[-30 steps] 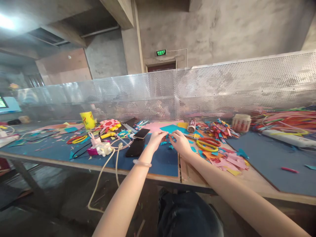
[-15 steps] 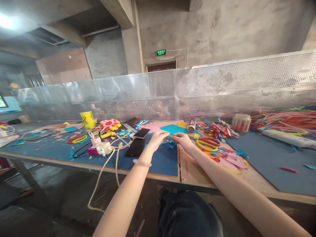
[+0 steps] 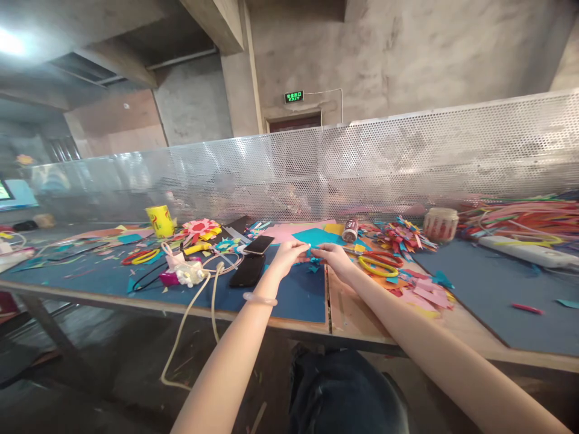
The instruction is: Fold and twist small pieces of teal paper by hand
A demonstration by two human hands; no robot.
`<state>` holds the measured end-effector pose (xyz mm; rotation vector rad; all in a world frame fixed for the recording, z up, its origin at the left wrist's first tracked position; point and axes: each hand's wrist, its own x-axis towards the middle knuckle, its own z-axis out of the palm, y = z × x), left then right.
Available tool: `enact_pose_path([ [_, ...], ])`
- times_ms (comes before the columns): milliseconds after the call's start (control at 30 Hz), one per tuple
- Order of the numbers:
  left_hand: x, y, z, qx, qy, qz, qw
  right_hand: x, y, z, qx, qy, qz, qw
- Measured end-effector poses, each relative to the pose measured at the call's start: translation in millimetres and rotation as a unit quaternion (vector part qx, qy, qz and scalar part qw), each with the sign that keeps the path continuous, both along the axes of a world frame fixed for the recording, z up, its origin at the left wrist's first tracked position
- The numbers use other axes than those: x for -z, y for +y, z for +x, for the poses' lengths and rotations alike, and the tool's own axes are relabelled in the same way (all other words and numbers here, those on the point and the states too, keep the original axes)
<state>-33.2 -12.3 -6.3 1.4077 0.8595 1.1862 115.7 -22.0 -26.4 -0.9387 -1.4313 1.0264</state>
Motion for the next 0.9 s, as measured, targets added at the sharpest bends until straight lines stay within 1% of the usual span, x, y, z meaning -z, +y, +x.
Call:
enact_pose_path([
  [100,-2.1,-3,-1,0.007,-0.003,-0.003,1.000,-1.5,-2,-2,-0.008,0.001,-0.004,1.000],
  [200,-4.2,-5,-2,0.003,0.014,0.002,1.000,-2.9,-4,-3,0.006,-0.015,0.010,1.000],
  [333,-3.8,-5,-2,-0.043,0.063,0.024,0.997,-2.0,-2,-2,0.032,-0.051,0.046,0.997],
  [400,-2.6,-3,-2,-0.055,0.078,0.037,0.995,-0.7,1,-1,0.039,-0.070,0.063,0.995],
  [467,-1.6,-2,-1,-0.051,0.080,0.038,0.995,0.4,4,0,0.045,-0.081,0.071,0.993],
  [600,-1.0,-2,-1,-0.035,0.068,0.010,0.997,1.4,8,2,0.048,-0.097,0.067,0.992],
  [667,-0.6,-2,-2,-0.029,0.069,-0.001,0.997,1.6,10,4,0.039,-0.124,0.072,0.989],
  [700,-0.3,-2,-2,-0.028,0.068,-0.005,0.997,1.4,10,4,0.052,-0.144,0.088,0.984],
  [733,0.0,-2,-3,-0.028,0.066,-0.008,0.997,1.1,9,5,0.080,-0.167,0.121,0.975],
  [767,0.2,-1,-3,-0.029,0.059,-0.012,0.998,0.4,8,4,0.121,-0.195,0.168,0.959],
  [800,0.4,-1,-4,-0.031,0.047,-0.016,0.998,-0.5,6,4,0.172,-0.222,0.228,0.932],
  [833,0.5,-1,-4,-0.031,0.030,-0.019,0.999,-1.5,3,2,0.215,-0.252,0.297,0.896],
  [867,0.5,-1,-4,-0.030,0.010,-0.021,0.999,-2.7,0,1,0.244,-0.292,0.345,0.858],
  [900,0.4,-1,-5,-0.026,-0.010,-0.022,0.999,-3.7,-3,-2,0.259,-0.332,0.376,0.826],
])
